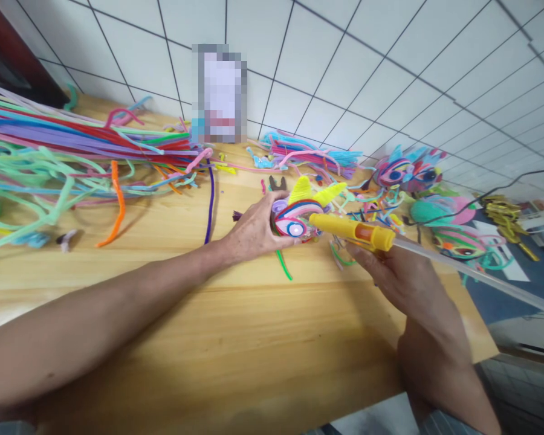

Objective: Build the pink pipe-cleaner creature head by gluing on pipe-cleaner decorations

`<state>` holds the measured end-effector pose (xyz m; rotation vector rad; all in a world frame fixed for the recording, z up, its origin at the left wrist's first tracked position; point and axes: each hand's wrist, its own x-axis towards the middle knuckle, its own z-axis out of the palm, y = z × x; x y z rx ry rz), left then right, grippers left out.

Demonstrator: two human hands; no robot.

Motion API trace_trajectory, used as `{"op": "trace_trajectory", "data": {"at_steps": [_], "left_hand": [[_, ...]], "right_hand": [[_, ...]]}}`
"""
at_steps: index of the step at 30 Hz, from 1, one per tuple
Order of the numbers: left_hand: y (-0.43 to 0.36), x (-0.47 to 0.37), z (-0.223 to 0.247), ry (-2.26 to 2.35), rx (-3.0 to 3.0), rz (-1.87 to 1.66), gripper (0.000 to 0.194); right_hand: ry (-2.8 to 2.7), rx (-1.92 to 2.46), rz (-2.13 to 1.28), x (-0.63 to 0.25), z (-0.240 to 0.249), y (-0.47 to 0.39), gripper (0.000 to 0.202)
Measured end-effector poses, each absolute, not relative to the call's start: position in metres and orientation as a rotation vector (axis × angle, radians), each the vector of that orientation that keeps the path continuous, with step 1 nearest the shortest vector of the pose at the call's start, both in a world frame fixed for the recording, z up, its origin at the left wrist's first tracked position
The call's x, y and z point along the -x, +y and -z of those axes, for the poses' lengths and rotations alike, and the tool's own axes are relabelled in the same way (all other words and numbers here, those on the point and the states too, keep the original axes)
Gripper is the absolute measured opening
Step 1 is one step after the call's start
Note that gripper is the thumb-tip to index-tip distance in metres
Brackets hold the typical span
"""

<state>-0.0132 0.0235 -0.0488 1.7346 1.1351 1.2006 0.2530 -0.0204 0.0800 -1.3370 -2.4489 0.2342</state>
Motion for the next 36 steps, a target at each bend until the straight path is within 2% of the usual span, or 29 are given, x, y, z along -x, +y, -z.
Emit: {"op": "trace_trajectory", "data": {"at_steps": [12, 19, 36], "left_hand": [[0.023, 0.014, 0.047, 1.141, -1.740, -1.198, 0.091], [0.022, 0.014, 0.046, 1.145, -1.712, -1.183, 0.094], [0.021, 0.017, 0.044, 1.142, -1.760, -1.184, 0.086]], "right_hand": [[-2.446, 1.330, -0.240, -0.253, -0.080, -0.020, 0.023], [-2.443, 1.306, -0.218, -0.254, -0.080, -0.020, 0.016], [-2.329, 1.453, -0.263, -0.266, -0.081, -0.017, 0.027]]}}
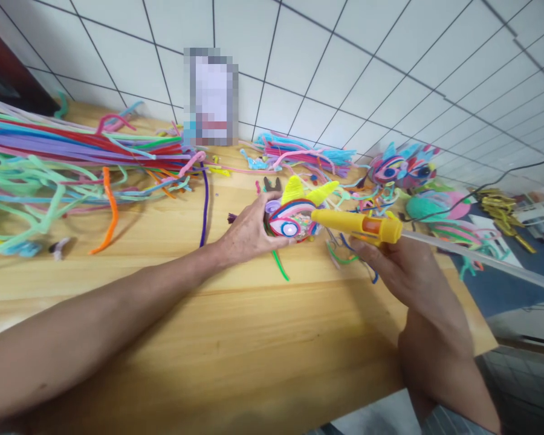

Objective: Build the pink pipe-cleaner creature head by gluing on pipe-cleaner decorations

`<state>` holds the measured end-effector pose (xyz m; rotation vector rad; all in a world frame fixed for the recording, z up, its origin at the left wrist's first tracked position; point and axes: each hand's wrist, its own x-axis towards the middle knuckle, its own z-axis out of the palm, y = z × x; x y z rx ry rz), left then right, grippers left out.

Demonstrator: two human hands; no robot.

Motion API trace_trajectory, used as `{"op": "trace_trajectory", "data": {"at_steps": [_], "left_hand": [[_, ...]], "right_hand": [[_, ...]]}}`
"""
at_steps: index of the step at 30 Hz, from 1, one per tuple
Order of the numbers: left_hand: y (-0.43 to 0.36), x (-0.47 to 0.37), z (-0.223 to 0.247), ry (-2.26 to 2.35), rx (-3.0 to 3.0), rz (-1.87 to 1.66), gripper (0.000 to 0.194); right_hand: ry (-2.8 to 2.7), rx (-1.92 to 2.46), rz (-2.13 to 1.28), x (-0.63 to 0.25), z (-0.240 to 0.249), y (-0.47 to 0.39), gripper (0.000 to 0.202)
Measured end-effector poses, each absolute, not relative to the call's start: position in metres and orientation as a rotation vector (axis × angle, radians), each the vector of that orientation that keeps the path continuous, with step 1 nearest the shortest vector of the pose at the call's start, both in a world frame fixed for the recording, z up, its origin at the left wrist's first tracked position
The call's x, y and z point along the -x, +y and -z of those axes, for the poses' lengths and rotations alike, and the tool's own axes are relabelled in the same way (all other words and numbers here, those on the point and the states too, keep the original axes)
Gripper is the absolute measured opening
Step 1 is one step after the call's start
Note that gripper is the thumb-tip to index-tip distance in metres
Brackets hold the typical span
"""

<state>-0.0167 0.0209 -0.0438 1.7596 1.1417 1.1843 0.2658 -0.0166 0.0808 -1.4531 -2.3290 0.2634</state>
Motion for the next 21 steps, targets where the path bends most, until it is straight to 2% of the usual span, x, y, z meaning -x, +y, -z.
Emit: {"op": "trace_trajectory", "data": {"at_steps": [6, 13, 21], "left_hand": [[0.023, 0.019, 0.047, 1.142, -1.691, -1.170, 0.089], [0.025, 0.023, 0.056, 1.113, -1.602, -1.158, 0.087], [0.024, 0.027, 0.053, 1.129, -1.575, -1.135, 0.086]], "right_hand": [[-2.317, 1.520, -0.307, -0.272, -0.087, -0.009, 0.027], [-2.330, 1.625, -0.338, -0.291, -0.090, 0.006, 0.046], [-2.365, 1.606, -0.397, -0.294, -0.090, 0.015, 0.049]]}}
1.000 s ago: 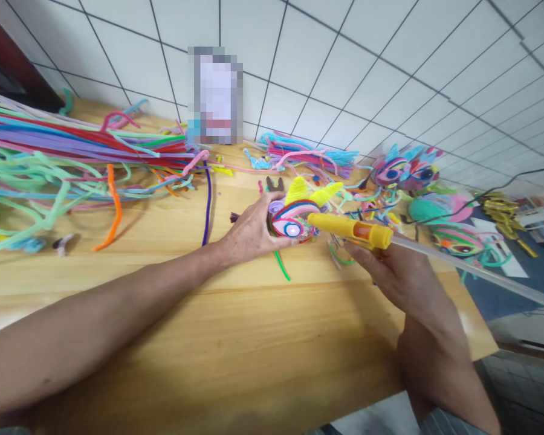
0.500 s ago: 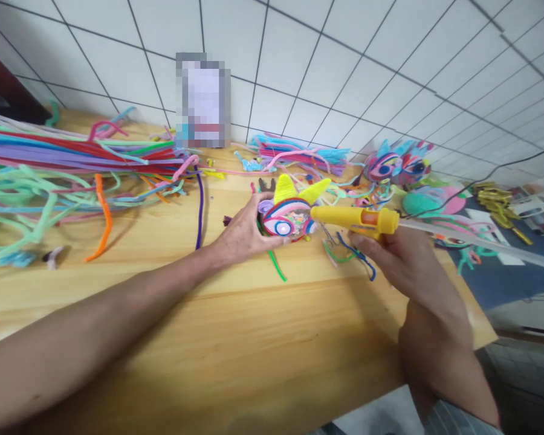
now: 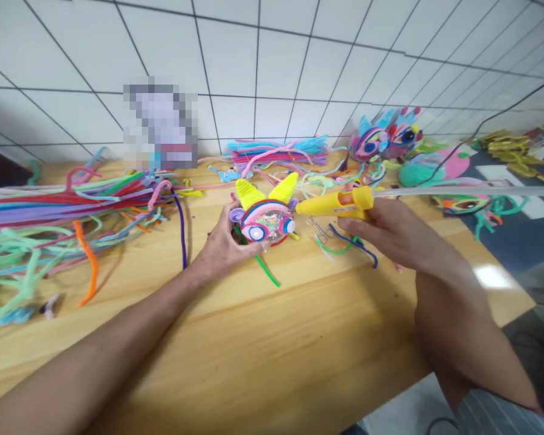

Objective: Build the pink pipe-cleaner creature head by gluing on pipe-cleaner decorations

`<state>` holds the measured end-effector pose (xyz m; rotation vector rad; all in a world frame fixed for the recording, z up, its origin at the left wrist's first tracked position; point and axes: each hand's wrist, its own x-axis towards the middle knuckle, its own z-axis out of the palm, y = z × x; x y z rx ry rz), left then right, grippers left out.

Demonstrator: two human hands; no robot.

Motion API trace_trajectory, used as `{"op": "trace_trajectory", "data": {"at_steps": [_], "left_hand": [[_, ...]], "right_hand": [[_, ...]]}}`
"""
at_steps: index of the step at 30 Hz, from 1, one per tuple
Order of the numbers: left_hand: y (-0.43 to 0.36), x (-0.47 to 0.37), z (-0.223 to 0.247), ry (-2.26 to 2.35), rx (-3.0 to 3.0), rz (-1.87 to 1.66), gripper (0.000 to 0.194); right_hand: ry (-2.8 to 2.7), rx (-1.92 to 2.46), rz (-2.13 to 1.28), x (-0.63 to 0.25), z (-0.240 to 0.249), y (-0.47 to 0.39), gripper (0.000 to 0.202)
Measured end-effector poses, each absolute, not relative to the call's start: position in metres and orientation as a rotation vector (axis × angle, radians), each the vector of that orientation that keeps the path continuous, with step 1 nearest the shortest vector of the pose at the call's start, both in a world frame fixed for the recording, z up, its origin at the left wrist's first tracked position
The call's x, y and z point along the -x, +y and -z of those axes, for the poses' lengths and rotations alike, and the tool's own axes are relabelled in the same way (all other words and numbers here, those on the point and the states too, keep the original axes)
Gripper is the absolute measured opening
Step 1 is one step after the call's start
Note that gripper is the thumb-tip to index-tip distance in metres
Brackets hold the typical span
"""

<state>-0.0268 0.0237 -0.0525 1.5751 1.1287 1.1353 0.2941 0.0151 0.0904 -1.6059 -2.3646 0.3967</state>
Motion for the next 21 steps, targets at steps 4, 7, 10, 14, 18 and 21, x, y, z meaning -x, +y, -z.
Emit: {"op": "trace_trajectory", "data": {"at_steps": [4, 7, 10, 14, 18, 21], "left_hand": [[0.023, 0.027, 0.052, 1.121, -1.586, -1.146, 0.082], [0.022, 0.028, 0.052, 1.126, -1.575, -1.131, 0.080], [0.021, 0.028, 0.051, 1.110, -1.540, -1.125, 0.077], [0.021, 0.027, 0.049, 1.098, -1.513, -1.130, 0.076], [0.021, 0.026, 0.049, 1.093, -1.518, -1.125, 0.076], [0.021, 0.026, 0.049, 1.101, -1.540, -1.132, 0.077]], "right_hand": [[-2.380, 1.605, -0.430, -0.298, -0.086, 0.016, 0.049], [-2.371, 1.598, -0.424, -0.298, -0.083, 0.017, 0.046], [-2.376, 1.575, -0.427, -0.296, -0.082, 0.016, 0.044], [-2.374, 1.545, -0.419, -0.295, -0.081, 0.015, 0.045], [-2.379, 1.545, -0.408, -0.297, -0.079, 0.016, 0.045], [-2.372, 1.553, -0.385, -0.298, -0.078, 0.018, 0.045]]}}
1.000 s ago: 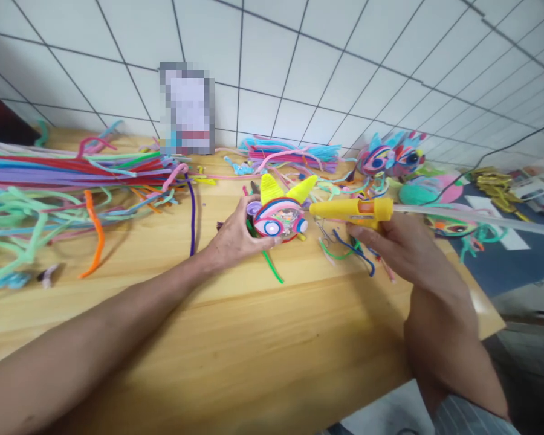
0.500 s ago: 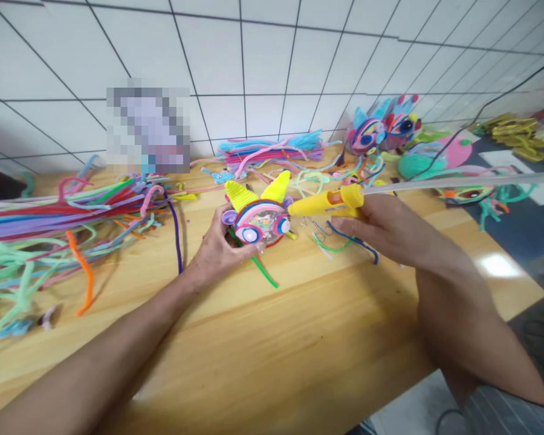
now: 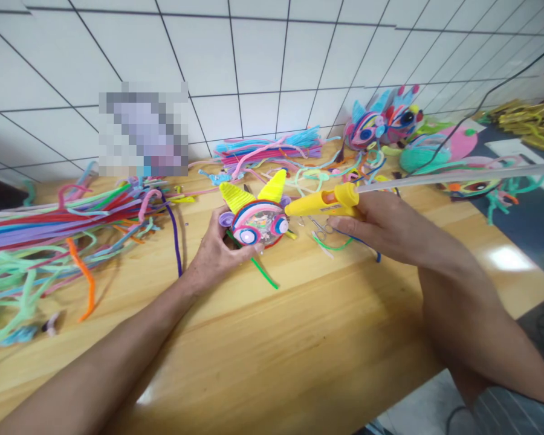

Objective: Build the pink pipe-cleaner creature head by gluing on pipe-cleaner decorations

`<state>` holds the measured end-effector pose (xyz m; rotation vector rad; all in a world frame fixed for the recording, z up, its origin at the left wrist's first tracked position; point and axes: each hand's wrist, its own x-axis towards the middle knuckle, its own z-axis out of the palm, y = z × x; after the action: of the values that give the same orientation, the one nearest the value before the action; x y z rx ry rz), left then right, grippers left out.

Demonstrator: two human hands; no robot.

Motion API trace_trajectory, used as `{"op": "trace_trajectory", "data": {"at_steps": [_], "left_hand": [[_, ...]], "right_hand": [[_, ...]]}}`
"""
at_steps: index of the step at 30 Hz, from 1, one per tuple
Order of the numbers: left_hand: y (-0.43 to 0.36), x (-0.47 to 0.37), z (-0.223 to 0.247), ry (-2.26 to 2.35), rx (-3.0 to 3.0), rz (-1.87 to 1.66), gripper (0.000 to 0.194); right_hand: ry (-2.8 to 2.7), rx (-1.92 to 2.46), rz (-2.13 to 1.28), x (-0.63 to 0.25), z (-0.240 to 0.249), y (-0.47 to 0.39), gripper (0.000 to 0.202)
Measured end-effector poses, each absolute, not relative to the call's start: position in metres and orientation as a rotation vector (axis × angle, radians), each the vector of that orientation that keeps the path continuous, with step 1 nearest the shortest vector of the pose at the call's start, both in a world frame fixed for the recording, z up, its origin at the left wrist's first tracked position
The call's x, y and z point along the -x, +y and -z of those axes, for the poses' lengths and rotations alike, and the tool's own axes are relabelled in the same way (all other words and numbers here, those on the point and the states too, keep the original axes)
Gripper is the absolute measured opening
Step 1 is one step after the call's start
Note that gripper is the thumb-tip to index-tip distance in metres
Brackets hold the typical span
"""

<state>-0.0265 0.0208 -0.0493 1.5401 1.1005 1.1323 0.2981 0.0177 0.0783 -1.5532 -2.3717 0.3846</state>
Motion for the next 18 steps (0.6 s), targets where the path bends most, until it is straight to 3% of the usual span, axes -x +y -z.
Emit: {"op": "trace_trajectory", "data": {"at_steps": [18], "left_hand": [[0.0211, 0.0268, 0.0502, 1.097, -1.529, -1.141, 0.077]], "right_hand": [[-2.375, 1.543, -0.407, -0.2960, -0.0782, 0.0172, 0.042]]}}
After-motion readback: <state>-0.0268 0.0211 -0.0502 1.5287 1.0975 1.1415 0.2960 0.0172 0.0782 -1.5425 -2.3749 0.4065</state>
